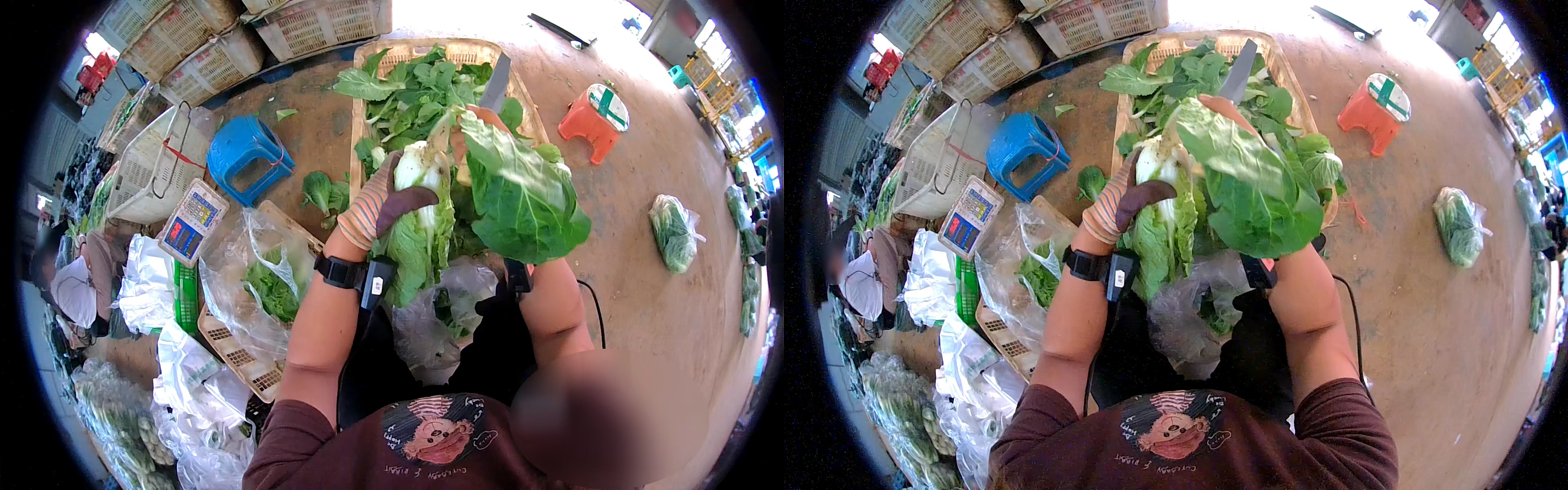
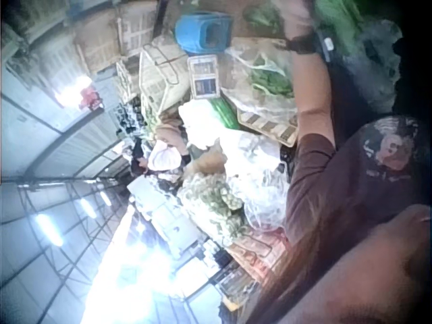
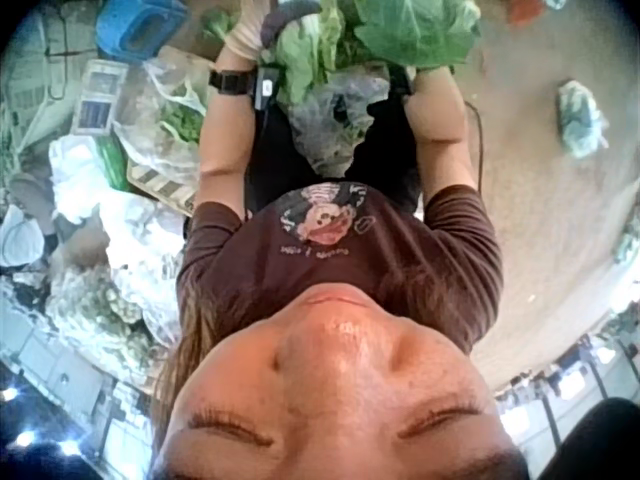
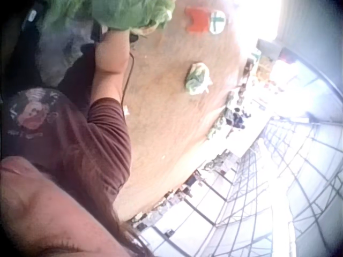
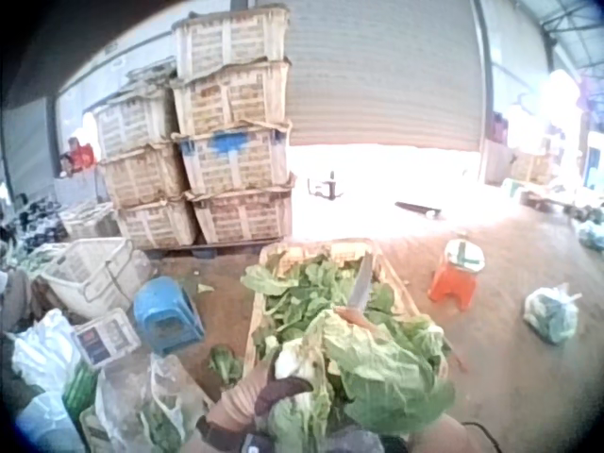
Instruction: The person trims the base of leafy green vegetables using a knife and packs them into plastic bags, occasionally weighing the bags on a scale.
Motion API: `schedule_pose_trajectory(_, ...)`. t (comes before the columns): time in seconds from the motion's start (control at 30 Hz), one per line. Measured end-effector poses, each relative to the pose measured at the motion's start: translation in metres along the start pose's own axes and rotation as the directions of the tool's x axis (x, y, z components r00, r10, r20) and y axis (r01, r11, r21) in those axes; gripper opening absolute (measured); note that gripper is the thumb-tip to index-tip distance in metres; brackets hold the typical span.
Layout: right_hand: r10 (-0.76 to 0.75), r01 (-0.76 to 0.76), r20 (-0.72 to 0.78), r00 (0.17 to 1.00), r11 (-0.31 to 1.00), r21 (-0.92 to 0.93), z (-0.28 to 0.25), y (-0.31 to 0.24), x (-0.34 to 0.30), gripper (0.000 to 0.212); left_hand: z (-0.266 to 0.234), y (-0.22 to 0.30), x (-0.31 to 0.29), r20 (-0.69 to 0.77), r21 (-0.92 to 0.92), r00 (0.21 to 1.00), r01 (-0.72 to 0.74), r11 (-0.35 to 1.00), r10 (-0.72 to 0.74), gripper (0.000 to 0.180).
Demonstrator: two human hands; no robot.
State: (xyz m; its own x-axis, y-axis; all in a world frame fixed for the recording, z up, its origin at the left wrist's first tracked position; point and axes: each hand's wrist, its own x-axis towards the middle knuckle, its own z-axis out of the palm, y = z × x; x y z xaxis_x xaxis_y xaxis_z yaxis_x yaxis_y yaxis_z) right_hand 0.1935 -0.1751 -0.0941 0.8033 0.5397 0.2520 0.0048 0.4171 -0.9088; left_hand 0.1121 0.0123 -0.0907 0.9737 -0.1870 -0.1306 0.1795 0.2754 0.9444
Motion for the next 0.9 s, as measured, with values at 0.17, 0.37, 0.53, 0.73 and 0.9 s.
schedule_pose_trajectory(0.17,0.042,0.043,-0.186,0.982,0.902,0.43,0.004,0.014,0.023,0.025,0.001,0.0,0.013,0.028,-0.014,0.998,-0.057,0.998,0.057,0.078)
schedule_pose_trajectory(0.37,0.183,-0.12,0.138,0.974,-0.103,0.987,0.002,0.017,0.021,0.034,0.001,0.0,0.006,-0.044,0.076,0.999,0.01,0.997,-0.007,0.071)
schedule_pose_trajectory(0.53,0.199,-0.147,-0.572,0.796,0.98,0.136,-0.078,0.028,0.045,0.026,0.003,-0.012,0.005,0.041,0.168,0.998,-0.05,0.985,0.043,0.058)
schedule_pose_trajectory(0.73,-0.368,-0.249,-0.601,0.71,0.667,-0.702,-0.081,0.046,0.057,0.036,-0.047,0.004,-0.011,-0.124,-0.63,0.941,-0.319,0.708,0.314,0.062)
schedule_pose_trajectory(0.9,-0.189,-0.102,-0.494,0.849,0.857,-0.505,-0.008,-0.007,0.029,0.04,-0.082,-0.008,-0.027,-0.295,-0.674,0.886,-0.459,0.579,0.358,0.072)
